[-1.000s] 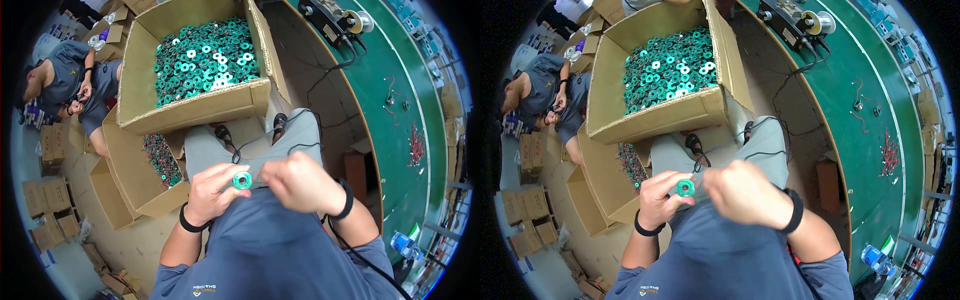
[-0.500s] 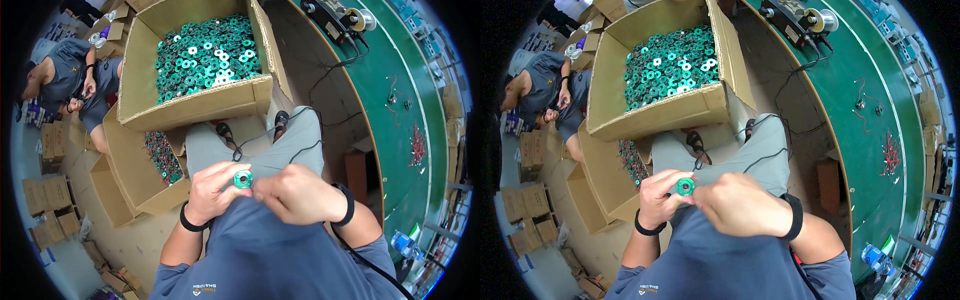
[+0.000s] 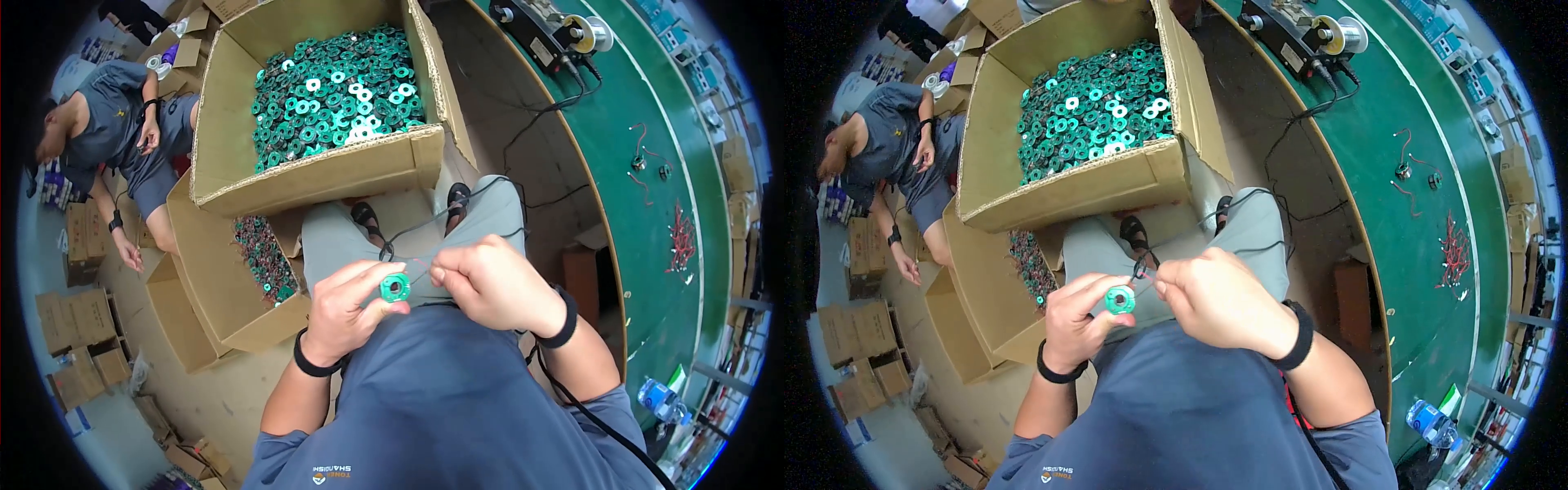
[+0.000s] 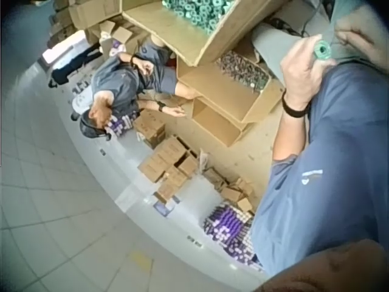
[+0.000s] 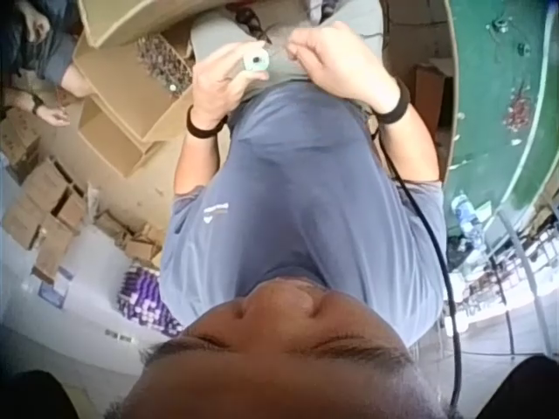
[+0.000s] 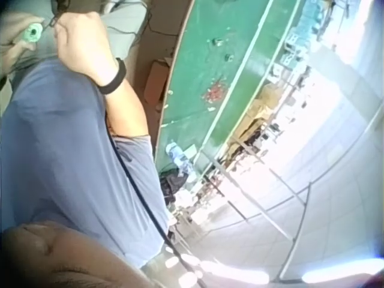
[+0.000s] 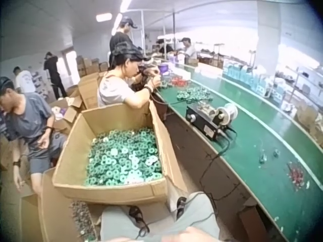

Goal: The person assembles small electronic components by connecting wires to circular green circuit boards, using an assembly jig to hold the components steady.

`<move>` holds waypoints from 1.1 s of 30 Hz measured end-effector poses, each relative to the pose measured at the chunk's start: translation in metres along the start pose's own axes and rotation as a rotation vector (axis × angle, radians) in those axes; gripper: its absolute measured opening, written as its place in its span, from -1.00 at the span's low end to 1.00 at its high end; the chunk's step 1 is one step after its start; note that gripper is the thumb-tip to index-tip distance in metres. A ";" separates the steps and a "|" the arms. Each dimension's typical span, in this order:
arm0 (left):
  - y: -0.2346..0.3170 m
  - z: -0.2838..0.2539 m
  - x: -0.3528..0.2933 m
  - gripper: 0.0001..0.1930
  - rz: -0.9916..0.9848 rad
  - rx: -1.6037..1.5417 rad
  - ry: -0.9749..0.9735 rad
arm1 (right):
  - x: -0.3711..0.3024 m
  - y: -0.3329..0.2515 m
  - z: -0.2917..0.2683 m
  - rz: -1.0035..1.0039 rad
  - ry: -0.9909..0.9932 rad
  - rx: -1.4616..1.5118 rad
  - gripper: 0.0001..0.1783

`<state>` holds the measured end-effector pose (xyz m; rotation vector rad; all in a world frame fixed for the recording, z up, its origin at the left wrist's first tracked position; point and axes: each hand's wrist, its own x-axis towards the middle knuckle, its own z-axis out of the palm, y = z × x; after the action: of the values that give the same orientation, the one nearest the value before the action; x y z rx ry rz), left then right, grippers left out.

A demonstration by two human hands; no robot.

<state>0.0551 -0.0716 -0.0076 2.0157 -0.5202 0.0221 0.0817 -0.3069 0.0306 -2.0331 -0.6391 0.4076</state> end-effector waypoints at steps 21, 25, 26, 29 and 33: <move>-0.001 0.005 -0.001 -0.52 0.012 0.006 -0.051 | 0.002 0.000 -0.006 0.028 -0.039 -0.155 -0.91; -0.002 -0.001 -0.004 -0.54 0.025 0.064 0.020 | -0.004 -0.001 -0.003 -0.054 -0.123 -0.123 -0.93; -0.004 0.002 -0.002 -0.53 0.002 0.035 -0.023 | -0.002 0.000 -0.005 -0.007 -0.093 -0.156 -0.92; -0.005 0.002 -0.004 -0.53 -0.010 -0.012 -0.007 | -0.005 -0.017 -0.003 -0.064 -0.153 -0.055 -0.90; -0.004 0.000 -0.003 -0.54 -0.011 -0.006 -0.007 | -0.003 -0.005 -0.008 -0.029 -0.160 -0.147 -0.90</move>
<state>0.0538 -0.0687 -0.0118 2.0135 -0.5130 0.0068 0.0821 -0.3121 0.0386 -2.1420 -0.8163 0.5230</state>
